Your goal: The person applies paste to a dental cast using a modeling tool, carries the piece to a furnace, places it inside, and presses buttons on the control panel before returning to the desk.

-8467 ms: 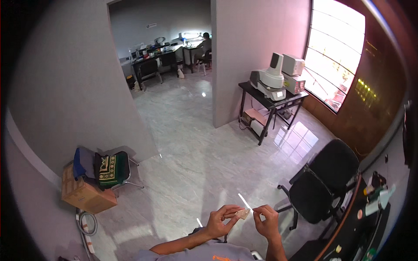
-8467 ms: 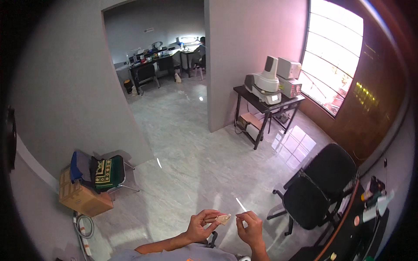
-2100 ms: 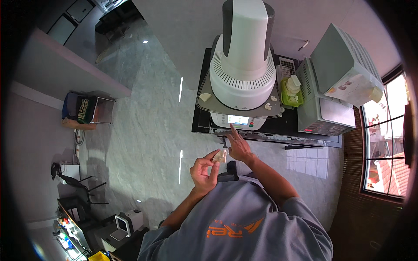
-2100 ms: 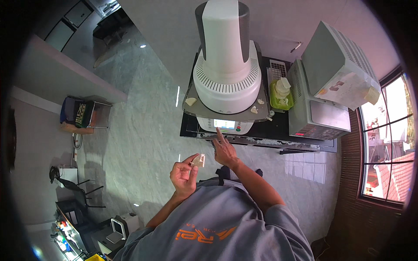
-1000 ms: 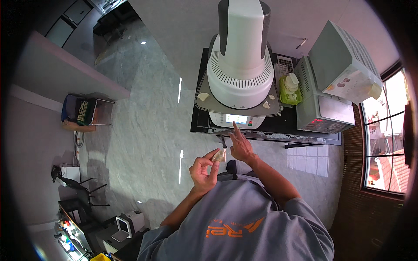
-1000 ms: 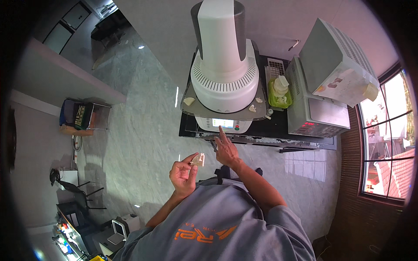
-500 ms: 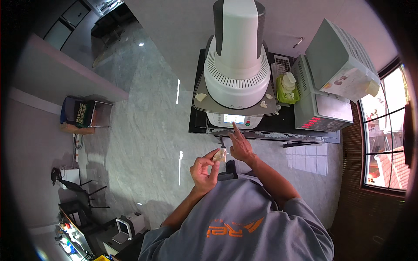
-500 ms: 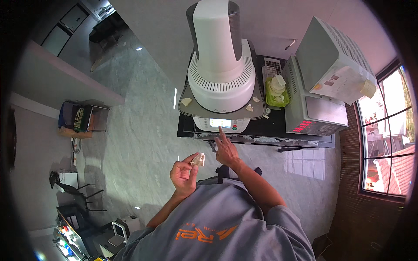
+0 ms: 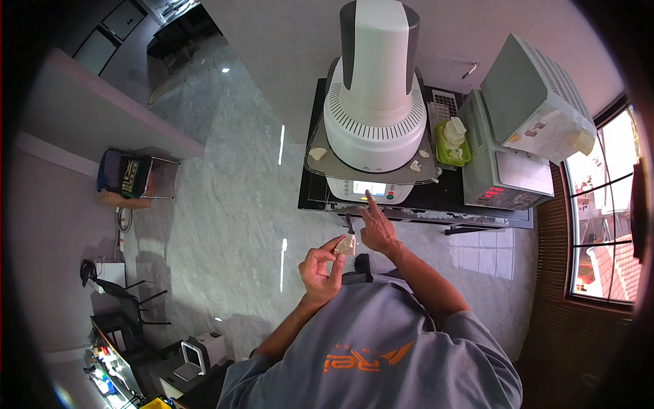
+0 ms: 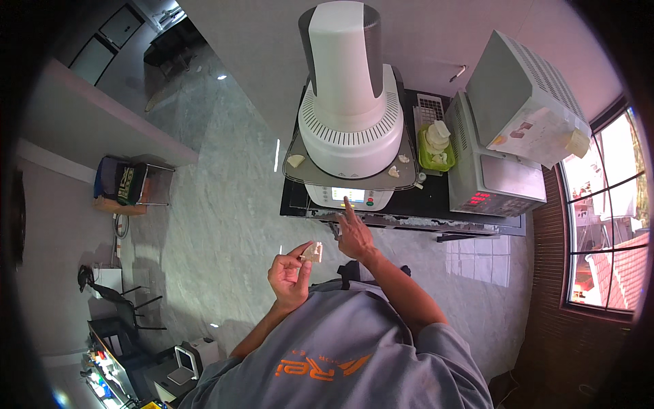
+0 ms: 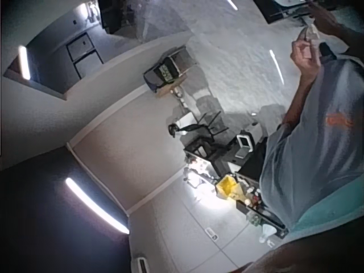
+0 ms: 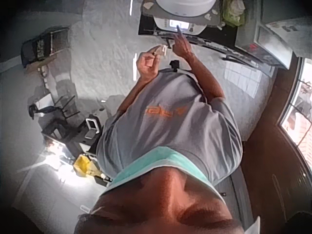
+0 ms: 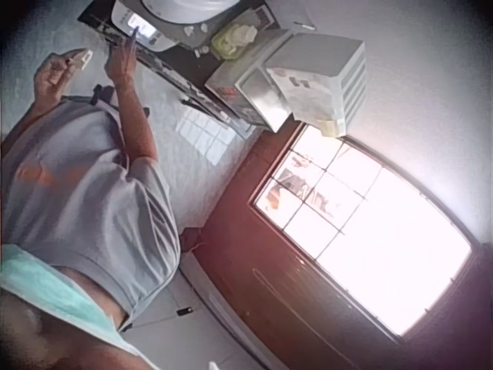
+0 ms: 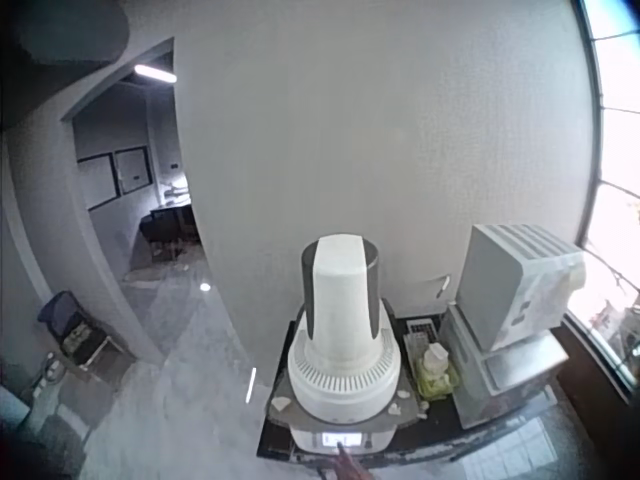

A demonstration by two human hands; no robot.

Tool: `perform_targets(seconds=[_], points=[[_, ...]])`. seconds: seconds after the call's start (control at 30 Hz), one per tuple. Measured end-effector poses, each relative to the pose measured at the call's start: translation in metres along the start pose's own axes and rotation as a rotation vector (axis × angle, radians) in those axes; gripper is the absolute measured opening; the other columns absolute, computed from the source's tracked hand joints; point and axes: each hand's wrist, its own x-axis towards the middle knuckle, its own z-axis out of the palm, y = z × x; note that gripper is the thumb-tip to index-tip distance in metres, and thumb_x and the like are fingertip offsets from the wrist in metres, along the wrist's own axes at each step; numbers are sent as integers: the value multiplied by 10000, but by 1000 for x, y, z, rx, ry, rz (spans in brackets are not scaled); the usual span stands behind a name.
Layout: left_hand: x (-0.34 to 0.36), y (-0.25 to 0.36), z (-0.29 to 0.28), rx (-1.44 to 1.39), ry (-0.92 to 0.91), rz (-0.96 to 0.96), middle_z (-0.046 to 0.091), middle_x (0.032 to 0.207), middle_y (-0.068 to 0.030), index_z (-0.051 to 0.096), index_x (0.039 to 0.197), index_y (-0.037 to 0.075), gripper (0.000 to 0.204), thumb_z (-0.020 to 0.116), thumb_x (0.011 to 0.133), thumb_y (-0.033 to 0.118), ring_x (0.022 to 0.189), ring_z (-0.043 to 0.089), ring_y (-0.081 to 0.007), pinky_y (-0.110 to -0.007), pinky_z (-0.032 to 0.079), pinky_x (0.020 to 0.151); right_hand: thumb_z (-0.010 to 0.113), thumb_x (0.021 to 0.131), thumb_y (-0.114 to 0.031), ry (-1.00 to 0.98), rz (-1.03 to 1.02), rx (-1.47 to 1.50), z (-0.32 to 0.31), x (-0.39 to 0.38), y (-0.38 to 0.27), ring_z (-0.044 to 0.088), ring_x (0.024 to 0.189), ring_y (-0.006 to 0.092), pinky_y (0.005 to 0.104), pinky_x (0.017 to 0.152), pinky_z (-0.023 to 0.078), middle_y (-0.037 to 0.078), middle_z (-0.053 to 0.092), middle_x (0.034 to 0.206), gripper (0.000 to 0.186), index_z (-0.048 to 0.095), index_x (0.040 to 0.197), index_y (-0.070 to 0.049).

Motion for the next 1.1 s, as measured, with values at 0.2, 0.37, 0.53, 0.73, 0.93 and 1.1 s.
perform_targets(seconds=[0.2,0.37,0.53,0.73,0.93,1.1], points=[[0,-4,0,-17,-1,8,608,1320,-384,471,1030,8,203,644,960,-73,1190,662,-299,-390,507,1031,634,704,65,226,60,42,1,-18,12,430,1433,484,464,1107,486,323,211,1652,623,579,1323,24],[5,-5,3,-19,-23,52,633,1304,-356,483,1026,-3,195,657,961,-64,1161,686,-284,-353,553,970,615,680,79,324,72,40,-2,-19,19,378,1467,490,472,1107,487,326,194,1657,563,557,1239,46],[6,-4,5,13,-36,68,645,1294,-346,486,1021,-2,195,663,960,-60,1156,689,-280,-345,553,965,604,714,81,343,63,-4,-4,-15,25,444,1424,471,462,1028,538,311,148,1679,462,536,1169,36],[3,-1,3,12,-24,52,646,1294,-346,488,1017,-1,195,664,959,-62,1158,690,-285,-341,556,954,597,724,84,255,135,29,-9,-13,22,489,1380,474,472,978,560,311,125,1683,421,521,1136,41],[3,-2,7,5,-31,53,638,1300,-351,486,1025,-1,192,653,960,-70,1166,686,-294,-351,551,969,608,724,80,353,118,43,-13,-16,21,578,1275,436,467,929,576,280,318,1594,450,563,1166,5],[3,-9,10,-32,-33,18,627,1317,-347,477,1024,2,189,640,967,-72,1211,658,-295,-365,532,1003,641,784,55,210,218,287,-43,-34,3,715,1020,346,394,848,602,196,697,1176,315,689,1084,-32]])
